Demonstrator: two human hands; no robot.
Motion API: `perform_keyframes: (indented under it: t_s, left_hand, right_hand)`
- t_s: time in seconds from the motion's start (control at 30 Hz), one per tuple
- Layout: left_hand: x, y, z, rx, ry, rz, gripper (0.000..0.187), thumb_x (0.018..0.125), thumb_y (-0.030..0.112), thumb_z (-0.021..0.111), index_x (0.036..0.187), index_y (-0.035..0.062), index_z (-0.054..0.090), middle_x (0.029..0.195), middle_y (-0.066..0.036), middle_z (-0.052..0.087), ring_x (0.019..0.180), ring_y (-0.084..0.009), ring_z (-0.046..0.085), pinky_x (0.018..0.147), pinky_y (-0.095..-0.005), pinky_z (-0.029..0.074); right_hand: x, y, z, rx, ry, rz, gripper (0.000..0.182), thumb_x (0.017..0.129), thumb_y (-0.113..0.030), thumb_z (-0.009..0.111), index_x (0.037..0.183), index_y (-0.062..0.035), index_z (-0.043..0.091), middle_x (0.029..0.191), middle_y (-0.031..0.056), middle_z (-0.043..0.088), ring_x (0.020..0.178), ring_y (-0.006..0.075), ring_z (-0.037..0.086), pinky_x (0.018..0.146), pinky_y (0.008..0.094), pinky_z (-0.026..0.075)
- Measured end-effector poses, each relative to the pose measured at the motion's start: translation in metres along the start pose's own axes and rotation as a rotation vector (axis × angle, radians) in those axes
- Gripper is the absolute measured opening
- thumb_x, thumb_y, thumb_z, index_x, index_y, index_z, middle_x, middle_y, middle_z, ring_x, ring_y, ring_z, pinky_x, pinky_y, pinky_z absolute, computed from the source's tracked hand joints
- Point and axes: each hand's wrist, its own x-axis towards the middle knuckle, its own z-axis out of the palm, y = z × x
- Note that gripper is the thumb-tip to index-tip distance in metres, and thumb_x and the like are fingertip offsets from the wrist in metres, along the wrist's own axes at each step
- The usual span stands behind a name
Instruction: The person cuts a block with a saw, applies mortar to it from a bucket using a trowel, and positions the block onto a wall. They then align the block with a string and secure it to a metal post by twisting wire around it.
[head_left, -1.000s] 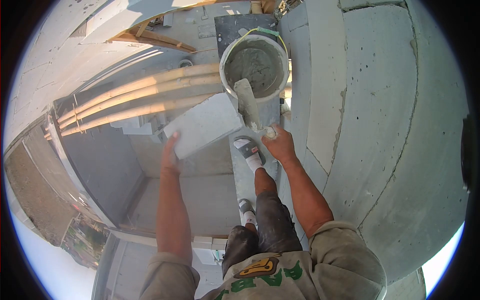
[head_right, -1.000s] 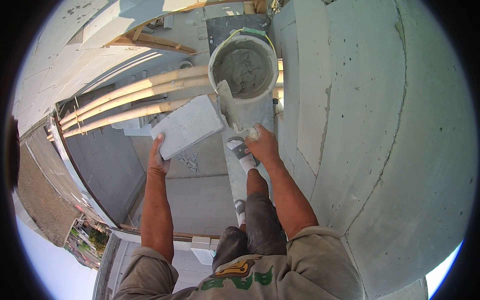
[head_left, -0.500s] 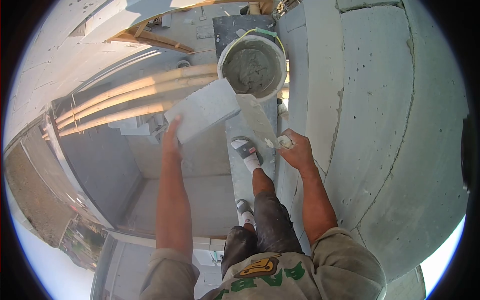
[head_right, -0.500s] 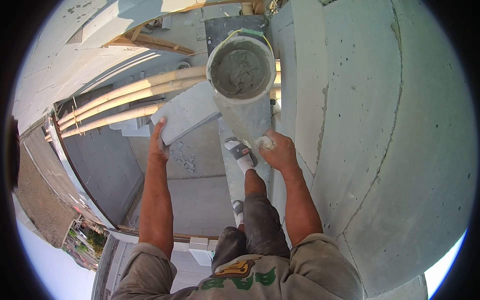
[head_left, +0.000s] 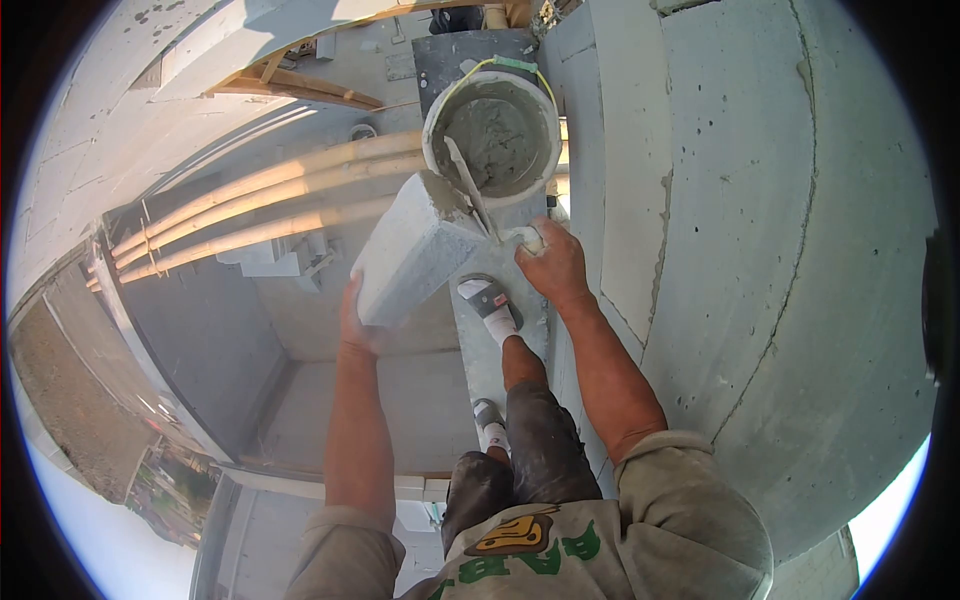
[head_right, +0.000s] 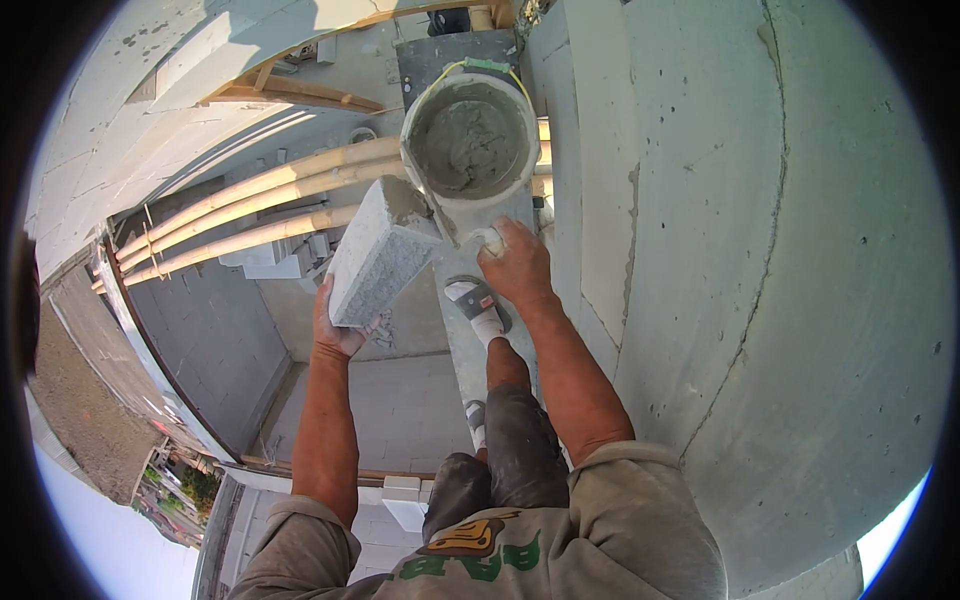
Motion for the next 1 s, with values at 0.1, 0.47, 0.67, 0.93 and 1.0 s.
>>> perform_keyframes:
  t_s: [0.1,0.47,0.67,0.93,1.0]
  left_hand:
    - [-0.003,-0.008,-0.002,-0.035,0.062,-0.032,0.062,0.088,0.063,0.052,0.134,0.0211,0.052,0.122,-0.007,0.063,0.101,-0.0264,0.065,0.063,-0.0426,0.056]
    - [-0.040,0.020,-0.005,-0.295,0.162,0.135,0.060,0.090,0.060,0.047,0.126,0.0132,0.058,0.107,-0.013,0.068,0.080,-0.0320,0.069,0.051,-0.0398,0.060]
    - [-0.045,0.046,-0.003,-0.280,0.164,0.204,0.061,0.091,0.060,0.046,0.126,0.0122,0.058,0.107,-0.015,0.068,0.077,-0.0327,0.068,0.051,-0.0407,0.059]
    - [-0.049,0.012,0.009,-0.275,0.142,0.125,0.059,0.092,0.059,0.047,0.129,0.0140,0.056,0.109,-0.013,0.067,0.079,-0.0302,0.068,0.052,-0.0414,0.060]
    - [-0.052,0.000,0.008,-0.250,0.150,0.089,0.058,0.092,0.059,0.047,0.129,0.0142,0.056,0.109,-0.013,0.067,0.079,-0.0290,0.069,0.052,-0.0415,0.060]
  right_hand:
    - [0.002,0.006,-0.003,-0.038,-0.034,-0.139,0.035,0.071,-0.016,0.072,0.102,-0.0052,0.061,0.098,0.0156,0.064,0.087,0.0378,0.064,0.074,0.0459,0.053]
    - [-0.042,0.028,0.001,-0.122,-0.171,-0.293,0.038,0.067,-0.014,0.073,0.104,-0.0096,0.062,0.089,0.0100,0.061,0.083,0.0336,0.065,0.070,0.0434,0.054]
    - [-0.032,0.020,0.011,-0.071,-0.094,-0.015,0.034,0.069,-0.015,0.073,0.101,-0.0072,0.063,0.087,0.0103,0.063,0.082,0.0317,0.065,0.069,0.0426,0.052]
    - [0.023,-0.048,-0.018,0.634,-0.204,0.452,0.029,0.078,-0.022,0.075,0.093,-0.0005,0.061,0.076,0.0044,0.061,0.062,0.0140,0.058,0.057,0.0313,0.048]
    - [0.016,-0.041,-0.015,0.725,-0.339,0.501,0.028,0.077,-0.021,0.074,0.091,-0.0009,0.062,0.074,0.0051,0.061,0.057,0.0140,0.057,0.053,0.0303,0.049]
